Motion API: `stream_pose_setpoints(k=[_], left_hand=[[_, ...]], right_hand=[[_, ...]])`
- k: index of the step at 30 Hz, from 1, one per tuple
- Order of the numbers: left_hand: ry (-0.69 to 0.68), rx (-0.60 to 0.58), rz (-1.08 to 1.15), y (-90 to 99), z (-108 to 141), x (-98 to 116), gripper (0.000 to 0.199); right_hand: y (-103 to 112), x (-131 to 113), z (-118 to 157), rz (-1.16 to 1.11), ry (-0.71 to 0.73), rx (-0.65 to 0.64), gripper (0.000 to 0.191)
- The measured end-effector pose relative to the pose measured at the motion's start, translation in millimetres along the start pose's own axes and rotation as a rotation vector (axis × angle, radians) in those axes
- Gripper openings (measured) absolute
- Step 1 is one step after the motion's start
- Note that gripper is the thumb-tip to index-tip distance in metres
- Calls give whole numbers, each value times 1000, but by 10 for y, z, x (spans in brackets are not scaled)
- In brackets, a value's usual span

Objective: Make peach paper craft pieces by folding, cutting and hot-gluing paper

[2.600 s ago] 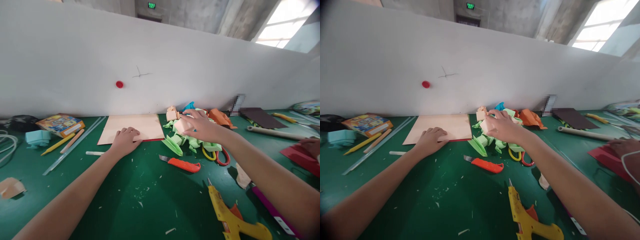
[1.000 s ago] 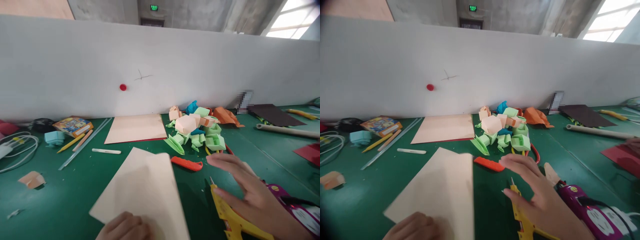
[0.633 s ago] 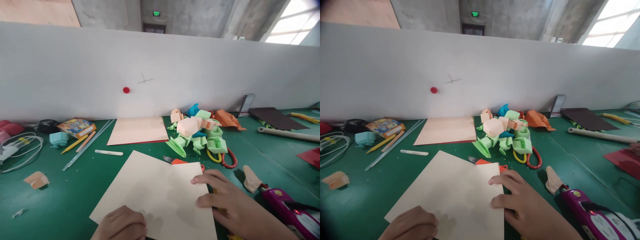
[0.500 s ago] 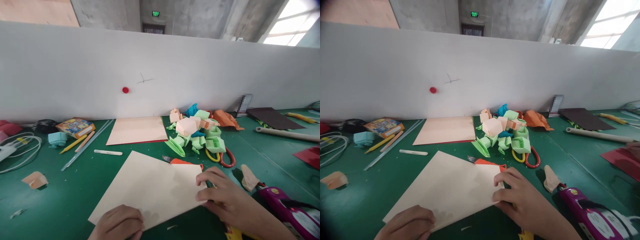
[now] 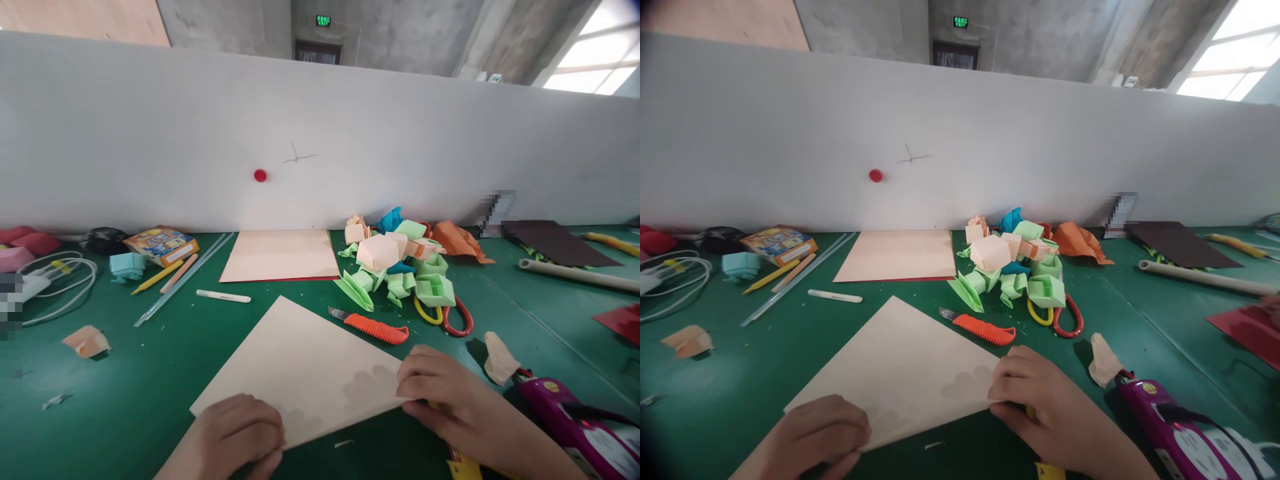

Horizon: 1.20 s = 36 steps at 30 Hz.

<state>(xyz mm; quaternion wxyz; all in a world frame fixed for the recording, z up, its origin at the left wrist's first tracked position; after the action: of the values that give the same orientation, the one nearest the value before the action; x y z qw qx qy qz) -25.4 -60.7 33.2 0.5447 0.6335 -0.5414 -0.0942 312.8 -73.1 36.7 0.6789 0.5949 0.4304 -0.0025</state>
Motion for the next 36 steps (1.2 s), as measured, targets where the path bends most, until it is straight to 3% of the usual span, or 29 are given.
stream_pose_setpoints(k=[5,11,13,16,18,20,24,27,29,32,36], left_hand=[[37,170,-254,163,76,-236,15],[-52,259,-243,281,71,-183,15],[-61,206,-229,281,62,-195,17],[-38,18,-228,257,86,-332,29],[10,-61,-277,277,133,-486,43],[80,-66,-341,348,197,-659,48],[254,15,-515,553,337,-961,37],[378,96,-518,628,418,-1093,33],[417,178,-447,627,433,-1112,32],[353,272,-345,593,380,-1016,31],[265,265,-285,536,269,-789,45]], right_hand=[[-41,-12,-11,34,-67,-50,22],[-104,8,-21,56,-91,-98,22],[-107,26,-16,61,-141,-120,23],[-114,40,0,56,-190,-130,25],[-122,34,16,37,-173,-111,25],[-130,19,31,13,-144,-91,25],[-134,-13,44,-27,-98,-80,25],[-136,-37,28,-43,-75,-68,24],[-141,-61,8,-45,-62,-63,22],[-150,-113,-21,-92,-40,-106,19],[-148,-185,-40,-178,-4,-161,19]])
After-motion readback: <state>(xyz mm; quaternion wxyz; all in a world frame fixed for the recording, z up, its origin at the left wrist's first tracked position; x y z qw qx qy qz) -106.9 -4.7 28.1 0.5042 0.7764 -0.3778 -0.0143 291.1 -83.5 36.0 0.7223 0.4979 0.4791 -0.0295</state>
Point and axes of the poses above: each hand's wrist, its own z-axis away from the middle knuckle, its own y-axis out of the back of the hand, x = y × z, the point moved 2 cm from there along -z, towards the middle knuckle, and after that the axes turned 1 degree about -x, right-handed, at the moved point
